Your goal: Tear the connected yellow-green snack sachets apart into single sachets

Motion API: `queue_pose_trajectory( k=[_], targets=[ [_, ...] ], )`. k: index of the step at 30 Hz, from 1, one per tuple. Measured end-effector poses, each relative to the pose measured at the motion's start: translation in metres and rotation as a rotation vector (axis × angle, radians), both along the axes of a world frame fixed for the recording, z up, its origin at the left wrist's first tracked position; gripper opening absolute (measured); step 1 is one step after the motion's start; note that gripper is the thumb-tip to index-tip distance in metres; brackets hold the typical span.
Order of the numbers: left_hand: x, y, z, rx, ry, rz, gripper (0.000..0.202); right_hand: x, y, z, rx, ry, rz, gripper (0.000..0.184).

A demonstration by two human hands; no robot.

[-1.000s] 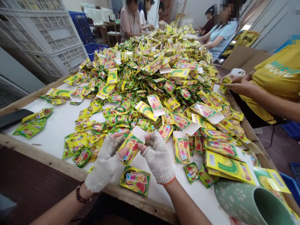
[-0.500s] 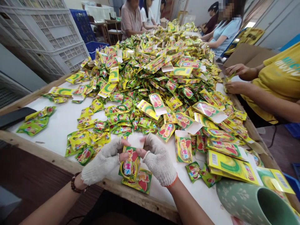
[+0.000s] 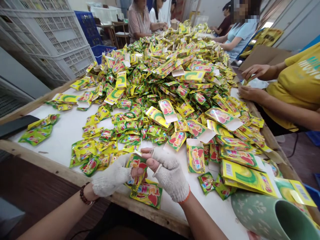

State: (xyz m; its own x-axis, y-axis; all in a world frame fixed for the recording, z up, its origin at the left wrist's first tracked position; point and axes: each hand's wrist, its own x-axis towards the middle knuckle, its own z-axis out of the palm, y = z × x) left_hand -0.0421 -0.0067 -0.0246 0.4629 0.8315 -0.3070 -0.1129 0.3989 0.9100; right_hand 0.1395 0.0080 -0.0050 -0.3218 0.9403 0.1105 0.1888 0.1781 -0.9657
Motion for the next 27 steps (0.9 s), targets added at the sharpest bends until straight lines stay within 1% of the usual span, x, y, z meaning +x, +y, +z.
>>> queue_pose_trajectory(
  k=[2, 4, 8, 11, 13, 15, 17, 19, 23, 27],
  targets=[
    [0.001, 0.001, -0.001, 0.038, 0.091, -0.015, 0.033, 0.000, 0.001, 0.002, -0.039, -0.010, 0.004, 0.019],
    [0.003, 0.002, 0.000, 0.075, 0.123, -0.050, 0.029, -0.001, 0.002, 0.002, -0.062, -0.006, -0.015, 0.015],
    [0.005, 0.005, 0.010, 0.118, 0.171, -0.097, 0.023, -0.003, 0.004, 0.000, -0.018, -0.002, -0.036, 0.014],
    [0.003, 0.006, 0.017, 0.174, 0.278, -0.139, 0.021, -0.004, 0.005, -0.002, -0.080, -0.016, -0.050, 0.013],
    [0.001, 0.006, 0.019, 0.198, 0.341, -0.181, 0.021, -0.004, 0.005, -0.004, -0.132, 0.005, -0.061, 0.013],
    [0.001, 0.007, 0.020, 0.216, 0.400, -0.201, 0.019, -0.004, 0.005, -0.005, -0.118, 0.036, -0.085, 0.011],
    [0.003, 0.007, 0.020, 0.218, 0.440, -0.182, 0.018, -0.005, 0.003, -0.004, -0.066, 0.027, -0.112, 0.010],
    [0.007, 0.006, 0.020, 0.198, 0.436, -0.132, 0.020, -0.006, 0.002, -0.001, -0.034, -0.017, -0.120, 0.012],
    [0.013, 0.006, 0.022, 0.159, 0.383, -0.059, 0.021, -0.005, 0.002, 0.004, -0.072, -0.053, -0.096, 0.017],
    [0.012, 0.007, 0.022, 0.163, 0.417, -0.052, 0.022, -0.003, 0.004, 0.005, 0.062, -0.076, -0.090, 0.012]
  ],
)
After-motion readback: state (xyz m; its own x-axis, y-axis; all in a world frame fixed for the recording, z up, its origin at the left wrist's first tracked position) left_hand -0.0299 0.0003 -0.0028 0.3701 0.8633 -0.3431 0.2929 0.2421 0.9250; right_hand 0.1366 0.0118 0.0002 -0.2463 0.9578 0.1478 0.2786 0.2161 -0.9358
